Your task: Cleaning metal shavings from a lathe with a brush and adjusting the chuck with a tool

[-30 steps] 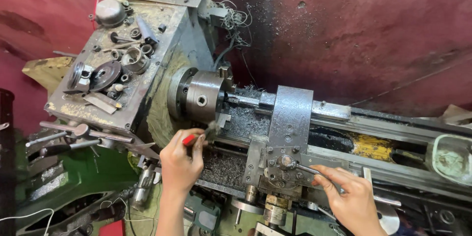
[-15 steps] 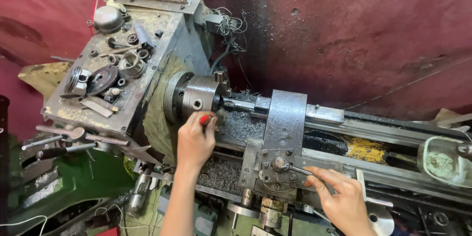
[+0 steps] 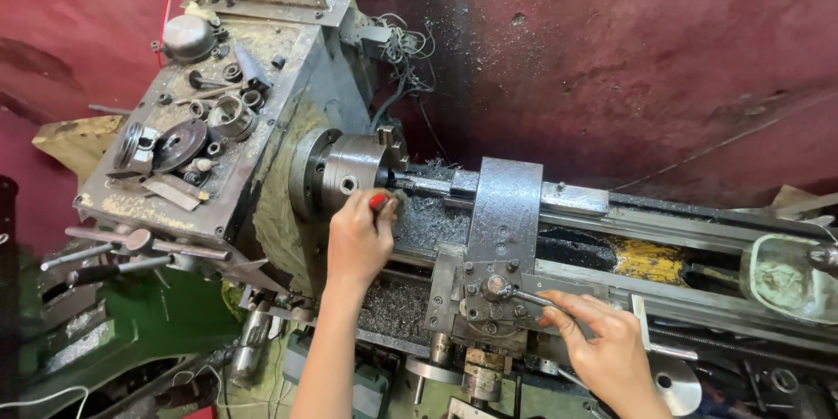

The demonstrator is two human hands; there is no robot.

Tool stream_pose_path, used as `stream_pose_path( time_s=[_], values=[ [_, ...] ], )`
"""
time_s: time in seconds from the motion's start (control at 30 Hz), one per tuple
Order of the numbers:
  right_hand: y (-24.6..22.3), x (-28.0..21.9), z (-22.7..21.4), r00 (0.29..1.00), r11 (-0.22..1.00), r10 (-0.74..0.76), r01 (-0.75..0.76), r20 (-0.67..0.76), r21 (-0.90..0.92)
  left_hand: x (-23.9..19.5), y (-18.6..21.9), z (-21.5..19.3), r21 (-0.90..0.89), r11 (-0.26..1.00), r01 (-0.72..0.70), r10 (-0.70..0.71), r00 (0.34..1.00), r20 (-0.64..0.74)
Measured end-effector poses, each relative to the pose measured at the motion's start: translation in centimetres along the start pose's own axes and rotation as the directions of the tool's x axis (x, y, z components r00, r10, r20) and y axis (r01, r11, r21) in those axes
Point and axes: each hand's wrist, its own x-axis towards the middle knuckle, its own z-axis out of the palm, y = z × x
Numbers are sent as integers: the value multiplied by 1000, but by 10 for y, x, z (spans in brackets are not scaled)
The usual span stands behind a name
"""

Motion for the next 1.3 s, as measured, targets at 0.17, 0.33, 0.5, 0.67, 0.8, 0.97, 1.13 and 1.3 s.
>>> stream_pose_path(
  time_s=[0.17, 0.33, 0.5, 0.67, 0.8, 0.97, 1.13, 1.3],
  values=[
    [4, 0, 3, 1000, 1000, 27, -27, -13, 13, -8, 7, -25, 20, 999, 32, -33, 999, 23],
    [4, -1, 1, 1000, 1000, 6, -6, 15, -5, -28, 9, -45, 38, 999, 29, -29, 1000, 0],
    [1, -1, 0, 1000, 1000, 30, -30, 6, 8, -19, 4, -29, 16, 1000, 5, -5, 1000, -1],
    [3, -1, 1, 999, 999, 35, -35, 7, 18, 7, -5, -1, -45, 999, -7, 5, 999, -46],
    [3, -1, 2, 1000, 1000, -5, 5, -11, -2, 7, -11, 8, -50, 996, 78, -75, 996, 47],
    [-4, -2, -1, 998, 997, 63, -63, 6, 34, -18, 6, -7, -19, 1000, -11, 11, 1000, 0],
    [0, 0, -1, 996, 996, 72, -75, 56, 45, -51, 13, -42, -23, 1000, -13, 11, 995, -99],
    [4, -2, 1, 998, 998, 46, -48, 33, 47, -72, -1, -69, 148, 985, 84, -77, 995, -56]
  ],
)
